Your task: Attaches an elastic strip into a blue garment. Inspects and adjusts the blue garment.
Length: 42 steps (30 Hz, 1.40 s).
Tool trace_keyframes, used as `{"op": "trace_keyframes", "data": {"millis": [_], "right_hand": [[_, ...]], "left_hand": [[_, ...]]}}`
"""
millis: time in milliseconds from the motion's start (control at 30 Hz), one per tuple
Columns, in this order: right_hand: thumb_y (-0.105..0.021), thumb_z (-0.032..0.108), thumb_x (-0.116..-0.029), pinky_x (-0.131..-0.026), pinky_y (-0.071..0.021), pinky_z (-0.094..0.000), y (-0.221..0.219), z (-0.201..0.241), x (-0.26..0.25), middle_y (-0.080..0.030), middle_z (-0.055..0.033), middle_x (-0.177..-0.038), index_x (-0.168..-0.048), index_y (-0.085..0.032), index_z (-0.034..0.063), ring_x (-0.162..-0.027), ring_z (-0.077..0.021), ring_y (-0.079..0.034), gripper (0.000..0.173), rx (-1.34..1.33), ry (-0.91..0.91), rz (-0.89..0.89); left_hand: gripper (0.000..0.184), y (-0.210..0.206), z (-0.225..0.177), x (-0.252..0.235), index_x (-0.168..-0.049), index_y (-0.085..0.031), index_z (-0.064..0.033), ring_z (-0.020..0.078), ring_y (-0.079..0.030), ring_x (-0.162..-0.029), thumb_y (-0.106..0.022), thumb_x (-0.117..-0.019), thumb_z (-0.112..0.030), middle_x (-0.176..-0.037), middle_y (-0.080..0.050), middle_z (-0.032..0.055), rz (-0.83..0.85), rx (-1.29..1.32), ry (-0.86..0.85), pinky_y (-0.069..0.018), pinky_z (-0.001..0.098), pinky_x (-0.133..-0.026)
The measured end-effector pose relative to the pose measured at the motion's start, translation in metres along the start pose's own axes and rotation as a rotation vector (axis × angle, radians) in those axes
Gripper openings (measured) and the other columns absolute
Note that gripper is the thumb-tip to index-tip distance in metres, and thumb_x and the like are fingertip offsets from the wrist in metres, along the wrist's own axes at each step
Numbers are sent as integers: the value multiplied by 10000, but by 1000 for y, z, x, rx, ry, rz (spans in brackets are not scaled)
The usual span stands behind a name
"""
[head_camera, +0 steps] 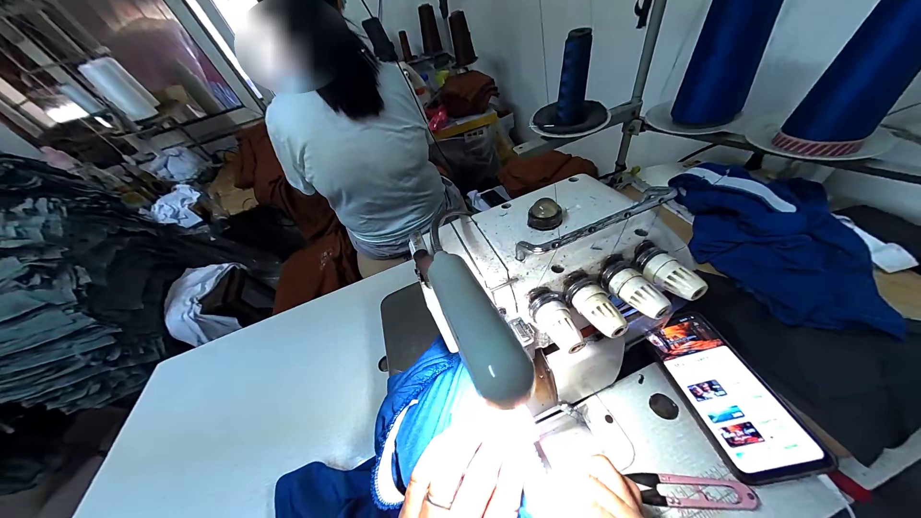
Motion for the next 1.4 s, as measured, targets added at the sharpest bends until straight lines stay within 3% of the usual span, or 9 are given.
{"op": "trace_keyframes", "data": {"millis": [100,200,300,467,700,967,1133,1267,1400], "right_hand": [[-592,118,-994,-970,-378,-424,1,-2,-5,-707,-182,-942,-904,-740,-42,-1025,-271,-596,235,-10,6,1],[-589,144,-1008,-982,-368,-398,1,-5,-4,-706,-166,-942,-911,-729,-36,-1035,-240,-587,248,-25,6,-3],[-598,133,-1002,-987,-361,-376,-1,-5,-8,-712,-163,-964,-921,-733,-30,-1048,-227,-580,227,-27,29,-16],[-600,114,-995,-985,-373,-411,-6,-10,-10,-711,-183,-962,-921,-739,-47,-1037,-252,-594,225,-42,31,-12],[-616,132,-992,-978,-377,-361,-9,-13,-11,-708,-158,-927,-883,-731,-35,-1022,-211,-590,231,-55,33,-53],[-637,101,-971,-996,-382,-361,-13,-14,-18,-720,-129,-916,-857,-743,-23,-1045,-200,-603,199,-77,22,-56],[-651,95,-959,-977,-388,-349,-14,-17,-29,-718,-107,-912,-865,-755,-2,-1033,-180,-603,171,-57,44,-76],[-645,97,-960,-989,-404,-332,-15,-23,-32,-742,-86,-974,-909,-766,14,-1051,-153,-614,156,-57,57,-100],[-664,108,-953,-1008,-370,-321,-17,-25,-33,-741,-83,-1022,-940,-774,25,-1108,-164,-573,138,-45,81,-134]], "left_hand": [[222,3,-1,-1,-1116,-787,-98,240,-670,-1107,-607,-986,-119,-1111,-770,81,-11,65,-7,-392,377,-1078],[230,1,-1,5,-1121,-783,-77,264,-689,-1048,-608,-975,-111,-1072,-769,124,4,114,27,-453,372,-1019],[240,-2,6,9,-1125,-783,-69,317,-696,-1030,-609,-966,-119,-1045,-760,159,15,121,62,-461,444,-1020],[236,0,10,4,-1119,-782,-55,328,-693,-1077,-603,-975,-108,-1070,-762,169,7,183,37,-455,422,-1058],[232,-2,12,4,-1125,-770,-76,293,-706,-1067,-575,-1010,-125,-1084,-762,141,-26,124,47,-478,412,-1037],[228,2,19,3,-1091,-786,-38,340,-703,-1085,-604,-960,-71,-1102,-760,180,44,181,82,-483,427,-1035],[213,8,23,-8,-1093,-785,-32,339,-690,-1153,-617,-963,-50,-1126,-759,168,72,238,87,-444,465,-1112],[327,12,27,-9,-1133,-754,-4,362,-649,-1221,-655,-931,-241,-1188,-736,186,144,336,154,-380,544,-1151],[441,11,26,-7,-1175,-740,15,376,-639,-1232,-698,-948,-360,-1218,-717,216,140,352,207,-373,530,-1161]]}}
Point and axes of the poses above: each hand's wrist, its own x-axis away from the middle knuckle, its own y-axis out of the back of the hand, z = x × y, the point moved 4 cm from there along -x, towards the middle knuckle
